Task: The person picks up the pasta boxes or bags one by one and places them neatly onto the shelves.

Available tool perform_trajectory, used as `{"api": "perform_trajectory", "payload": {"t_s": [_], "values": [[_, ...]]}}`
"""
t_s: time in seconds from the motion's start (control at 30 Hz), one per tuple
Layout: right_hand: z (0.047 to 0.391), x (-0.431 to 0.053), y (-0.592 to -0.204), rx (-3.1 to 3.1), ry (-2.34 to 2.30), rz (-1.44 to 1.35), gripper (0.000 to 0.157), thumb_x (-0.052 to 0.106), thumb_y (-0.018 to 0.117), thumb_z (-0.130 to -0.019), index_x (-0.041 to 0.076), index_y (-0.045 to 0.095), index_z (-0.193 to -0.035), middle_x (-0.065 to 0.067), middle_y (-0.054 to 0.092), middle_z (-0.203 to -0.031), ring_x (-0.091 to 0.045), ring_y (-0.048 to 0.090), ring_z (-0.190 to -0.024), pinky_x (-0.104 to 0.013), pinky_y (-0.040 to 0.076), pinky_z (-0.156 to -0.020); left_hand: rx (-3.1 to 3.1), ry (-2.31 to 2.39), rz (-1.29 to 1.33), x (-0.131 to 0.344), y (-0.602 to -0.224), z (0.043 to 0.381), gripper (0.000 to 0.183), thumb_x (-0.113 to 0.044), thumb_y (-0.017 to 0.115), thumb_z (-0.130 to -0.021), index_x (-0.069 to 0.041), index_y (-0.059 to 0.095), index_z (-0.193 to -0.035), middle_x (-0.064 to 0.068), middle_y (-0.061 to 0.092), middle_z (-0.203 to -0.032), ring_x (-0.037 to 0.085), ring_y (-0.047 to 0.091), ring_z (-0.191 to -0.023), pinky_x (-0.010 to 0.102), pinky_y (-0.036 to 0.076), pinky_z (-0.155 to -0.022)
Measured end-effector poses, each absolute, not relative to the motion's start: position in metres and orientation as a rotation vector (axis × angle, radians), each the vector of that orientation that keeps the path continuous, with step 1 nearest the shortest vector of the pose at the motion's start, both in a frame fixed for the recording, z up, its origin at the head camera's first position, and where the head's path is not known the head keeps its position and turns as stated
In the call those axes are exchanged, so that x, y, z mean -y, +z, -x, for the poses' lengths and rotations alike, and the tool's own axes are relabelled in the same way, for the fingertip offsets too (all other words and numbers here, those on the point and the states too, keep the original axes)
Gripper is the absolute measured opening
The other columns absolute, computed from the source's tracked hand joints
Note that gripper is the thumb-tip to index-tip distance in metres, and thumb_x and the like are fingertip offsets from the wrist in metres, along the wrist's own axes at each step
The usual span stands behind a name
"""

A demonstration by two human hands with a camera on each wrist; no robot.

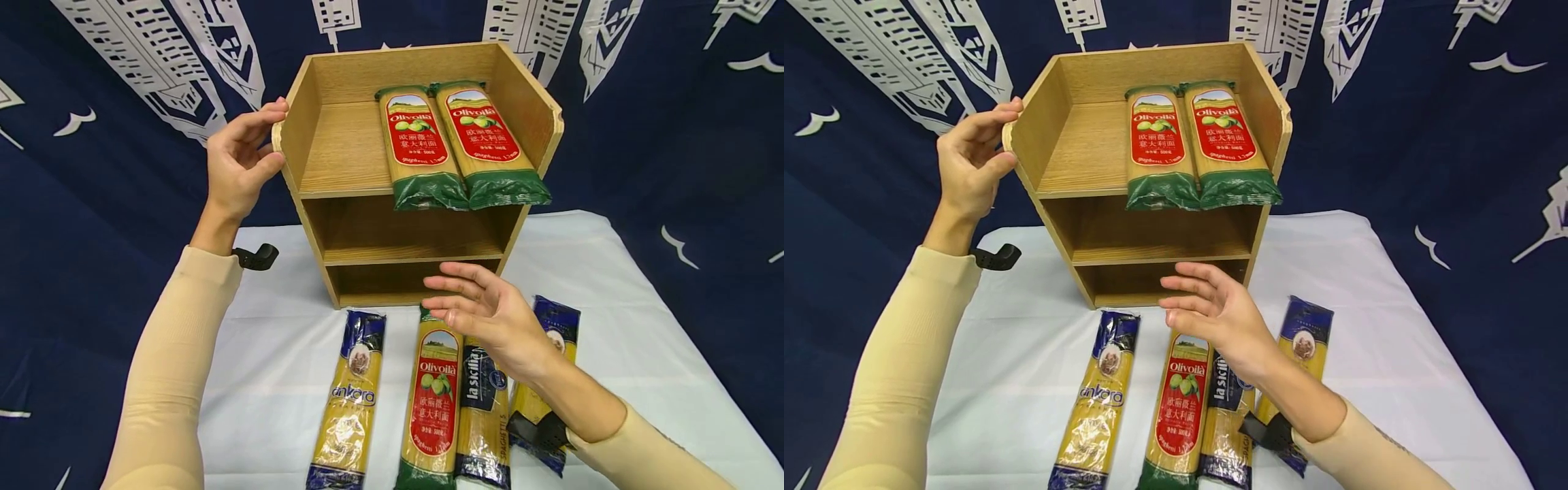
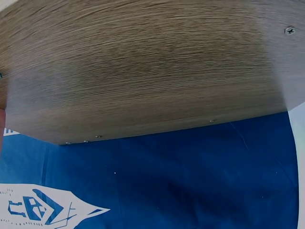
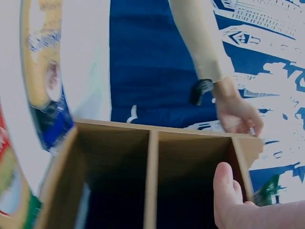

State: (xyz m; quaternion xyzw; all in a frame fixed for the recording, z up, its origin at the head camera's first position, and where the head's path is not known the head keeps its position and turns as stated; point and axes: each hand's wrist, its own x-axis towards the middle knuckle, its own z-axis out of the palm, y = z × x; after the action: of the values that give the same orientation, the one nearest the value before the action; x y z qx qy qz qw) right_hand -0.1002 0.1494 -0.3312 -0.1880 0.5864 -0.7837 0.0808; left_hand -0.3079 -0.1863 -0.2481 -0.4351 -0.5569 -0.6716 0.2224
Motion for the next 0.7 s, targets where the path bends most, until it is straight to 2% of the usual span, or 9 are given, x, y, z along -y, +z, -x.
{"api": "perform_trajectory", "payload": {"t_s": [0.17, 0.33, 0.5, 0.7], "values": [[0.089, -0.151, -0.356, -1.801, -2.329, 0.459, 0.068, 0.01, 0.07, -0.096, -0.009, 0.032, -0.148, -0.025, 0.053, -0.138, -0.033, 0.065, -0.116, -0.04, 0.054, -0.098, 1.537, -1.861, 1.194, 0.186, -0.249, 0.307, 0.054, -0.017, 0.09, -0.076, 0.01, 0.068, -0.117, 0.023, 0.064, -0.132, 0.034, 0.053, -0.134, 0.044, 0.052, -0.101], [0.073, -0.146, -0.384, -1.866, -2.273, 0.237, 0.074, 0.017, 0.073, -0.094, -0.011, 0.031, -0.148, -0.031, 0.053, -0.139, -0.03, 0.066, -0.115, -0.037, 0.054, -0.098, 1.526, -1.873, 1.188, 0.185, -0.248, 0.308, 0.056, -0.018, 0.092, -0.075, 0.011, 0.068, -0.117, 0.022, 0.065, -0.131, 0.034, 0.053, -0.133, 0.043, 0.053, -0.1], [0.052, -0.134, -0.411, -1.831, -2.251, -0.051, 0.083, 0.022, 0.079, -0.09, -0.011, 0.031, -0.148, -0.034, 0.053, -0.139, -0.039, 0.064, -0.116, -0.033, 0.054, -0.095, 1.508, -1.911, 1.174, 0.184, -0.249, 0.308, 0.054, -0.013, 0.091, -0.073, 0.011, 0.069, -0.116, 0.022, 0.065, -0.131, 0.033, 0.054, -0.133, 0.042, 0.053, -0.1], [0.033, -0.126, -0.43, -1.879, -2.172, -0.239, 0.085, 0.023, 0.082, -0.087, -0.013, 0.032, -0.145, -0.033, 0.052, -0.138, -0.041, 0.06, -0.12, -0.039, 0.054, -0.097, 1.485, -1.946, 1.159, 0.182, -0.249, 0.307, 0.059, -0.017, 0.095, -0.071, 0.012, 0.069, -0.115, 0.022, 0.065, -0.13, 0.033, 0.054, -0.133, 0.042, 0.052, -0.101]]}}
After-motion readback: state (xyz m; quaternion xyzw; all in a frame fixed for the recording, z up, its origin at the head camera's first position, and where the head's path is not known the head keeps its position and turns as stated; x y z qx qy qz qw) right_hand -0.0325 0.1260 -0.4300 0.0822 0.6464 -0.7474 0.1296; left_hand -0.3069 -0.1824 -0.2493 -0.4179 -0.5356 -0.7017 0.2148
